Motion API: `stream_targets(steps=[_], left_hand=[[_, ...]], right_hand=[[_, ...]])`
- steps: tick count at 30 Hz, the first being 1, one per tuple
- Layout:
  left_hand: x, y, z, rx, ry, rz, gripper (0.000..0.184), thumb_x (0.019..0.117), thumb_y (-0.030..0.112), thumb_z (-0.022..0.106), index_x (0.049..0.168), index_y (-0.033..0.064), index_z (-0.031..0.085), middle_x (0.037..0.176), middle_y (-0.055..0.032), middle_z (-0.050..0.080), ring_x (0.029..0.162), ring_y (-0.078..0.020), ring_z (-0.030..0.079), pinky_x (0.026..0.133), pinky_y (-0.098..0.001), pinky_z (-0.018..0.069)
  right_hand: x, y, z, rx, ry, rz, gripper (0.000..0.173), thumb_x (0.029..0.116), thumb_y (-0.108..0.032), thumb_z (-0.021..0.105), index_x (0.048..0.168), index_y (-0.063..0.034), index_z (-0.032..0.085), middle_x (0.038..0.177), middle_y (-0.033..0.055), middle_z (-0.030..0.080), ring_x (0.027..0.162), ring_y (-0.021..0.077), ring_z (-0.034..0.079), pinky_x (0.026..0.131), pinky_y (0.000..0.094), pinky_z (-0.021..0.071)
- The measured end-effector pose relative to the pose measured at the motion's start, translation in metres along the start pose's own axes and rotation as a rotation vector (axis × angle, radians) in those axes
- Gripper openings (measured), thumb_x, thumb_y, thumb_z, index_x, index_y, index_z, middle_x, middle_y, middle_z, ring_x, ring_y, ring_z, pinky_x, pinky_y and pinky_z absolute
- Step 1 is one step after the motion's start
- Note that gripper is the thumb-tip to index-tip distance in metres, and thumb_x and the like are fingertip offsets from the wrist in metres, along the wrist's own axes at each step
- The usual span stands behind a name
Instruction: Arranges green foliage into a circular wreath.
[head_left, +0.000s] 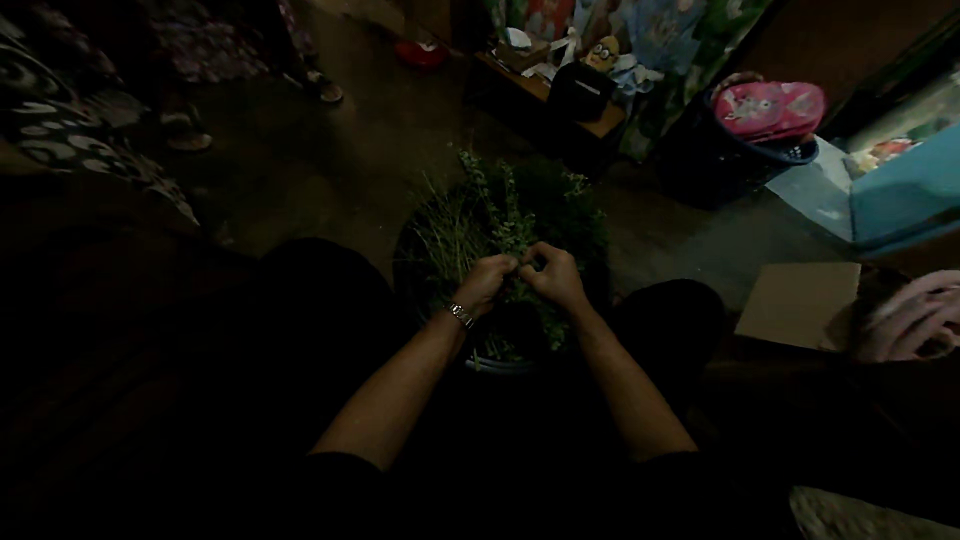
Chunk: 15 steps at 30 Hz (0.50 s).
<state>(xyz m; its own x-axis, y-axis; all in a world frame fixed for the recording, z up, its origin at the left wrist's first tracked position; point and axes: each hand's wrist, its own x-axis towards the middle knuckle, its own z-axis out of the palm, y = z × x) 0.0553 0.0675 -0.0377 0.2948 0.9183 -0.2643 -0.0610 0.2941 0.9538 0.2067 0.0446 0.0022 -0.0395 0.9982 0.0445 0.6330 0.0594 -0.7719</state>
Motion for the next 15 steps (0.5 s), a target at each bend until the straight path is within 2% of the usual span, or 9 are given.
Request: stream_targets(steps=[3, 5, 7, 9, 12, 14, 15], left_hand=[[-0.001, 0.000, 0.001, 0.036, -0.006, 0.026, 0.019, 0.1064, 0.019, 0.050, 0.104, 0.0073, 0.065, 0.081, 0.0008, 0.057, 0.065, -0.0055, 0.051, 0.060, -0.0212, 0.0454], [-0.001, 0.002, 0.000, 0.048, -0.004, 0.021, 0.021, 0.1073, 0.019, 0.049, 0.108, 0.0045, 0.064, 0.086, -0.0016, 0.057, 0.070, -0.0078, 0.053, 0.065, -0.0249, 0.0472], [-0.001, 0.006, 0.000, 0.025, 0.024, -0.003, 0.020, 0.1084, 0.017, 0.046, 0.108, 0.0034, 0.062, 0.083, -0.0008, 0.054, 0.068, -0.0074, 0.051, 0.063, -0.0235, 0.0468], [0.001, 0.009, -0.003, 0.003, 0.066, -0.033, 0.020, 0.1084, 0.017, 0.046, 0.106, 0.0048, 0.061, 0.080, 0.0007, 0.052, 0.064, -0.0061, 0.048, 0.059, -0.0211, 0.0440], [0.006, 0.012, -0.015, -0.078, 0.082, -0.081, 0.018, 0.1088, 0.017, 0.045, 0.109, 0.0066, 0.059, 0.082, 0.0017, 0.051, 0.068, -0.0070, 0.050, 0.063, -0.0220, 0.0460], [0.008, 0.014, -0.019, -0.118, 0.052, -0.116, 0.017, 0.1080, 0.017, 0.047, 0.108, 0.0086, 0.061, 0.081, 0.0024, 0.054, 0.068, -0.0077, 0.053, 0.065, -0.0236, 0.0489], [0.008, 0.015, -0.019, -0.122, 0.034, -0.125, 0.016, 0.1071, 0.017, 0.048, 0.107, 0.0087, 0.062, 0.081, 0.0023, 0.055, 0.069, -0.0079, 0.054, 0.066, -0.0241, 0.0495]], right_hand=[[-0.001, 0.001, 0.000, -0.003, 0.014, -0.016, 0.014, 0.0917, -0.007, 0.072, 0.104, -0.0003, 0.070, 0.091, 0.0168, 0.069, 0.076, 0.0273, 0.065, 0.070, 0.0468, 0.0547], [-0.002, -0.001, -0.001, -0.022, 0.010, -0.007, 0.015, 0.0915, -0.007, 0.072, 0.105, -0.0004, 0.070, 0.090, 0.0172, 0.068, 0.076, 0.0279, 0.064, 0.069, 0.0476, 0.0541], [-0.003, -0.001, -0.004, -0.030, 0.017, -0.015, 0.016, 0.0916, -0.006, 0.072, 0.106, 0.0000, 0.070, 0.089, 0.0173, 0.068, 0.074, 0.0280, 0.064, 0.068, 0.0476, 0.0539], [-0.004, 0.002, -0.009, -0.012, 0.036, -0.030, 0.014, 0.0920, -0.006, 0.069, 0.105, -0.0004, 0.070, 0.086, 0.0157, 0.067, 0.071, 0.0261, 0.063, 0.065, 0.0458, 0.0539], [-0.004, 0.011, -0.023, 0.052, 0.111, -0.064, 0.011, 0.0933, -0.005, 0.066, 0.103, -0.0007, 0.069, 0.082, 0.0132, 0.065, 0.066, 0.0213, 0.058, 0.061, 0.0411, 0.0512], [0.000, 0.022, -0.033, 0.043, 0.161, -0.139, 0.013, 0.0963, -0.008, 0.065, 0.106, -0.0009, 0.070, 0.092, 0.0132, 0.068, 0.076, 0.0200, 0.062, 0.069, 0.0393, 0.0539], [0.002, 0.028, -0.036, 0.008, 0.176, -0.198, 0.017, 0.0982, -0.011, 0.065, 0.110, -0.0011, 0.071, 0.105, 0.0147, 0.070, 0.090, 0.0234, 0.066, 0.081, 0.0424, 0.0563]])
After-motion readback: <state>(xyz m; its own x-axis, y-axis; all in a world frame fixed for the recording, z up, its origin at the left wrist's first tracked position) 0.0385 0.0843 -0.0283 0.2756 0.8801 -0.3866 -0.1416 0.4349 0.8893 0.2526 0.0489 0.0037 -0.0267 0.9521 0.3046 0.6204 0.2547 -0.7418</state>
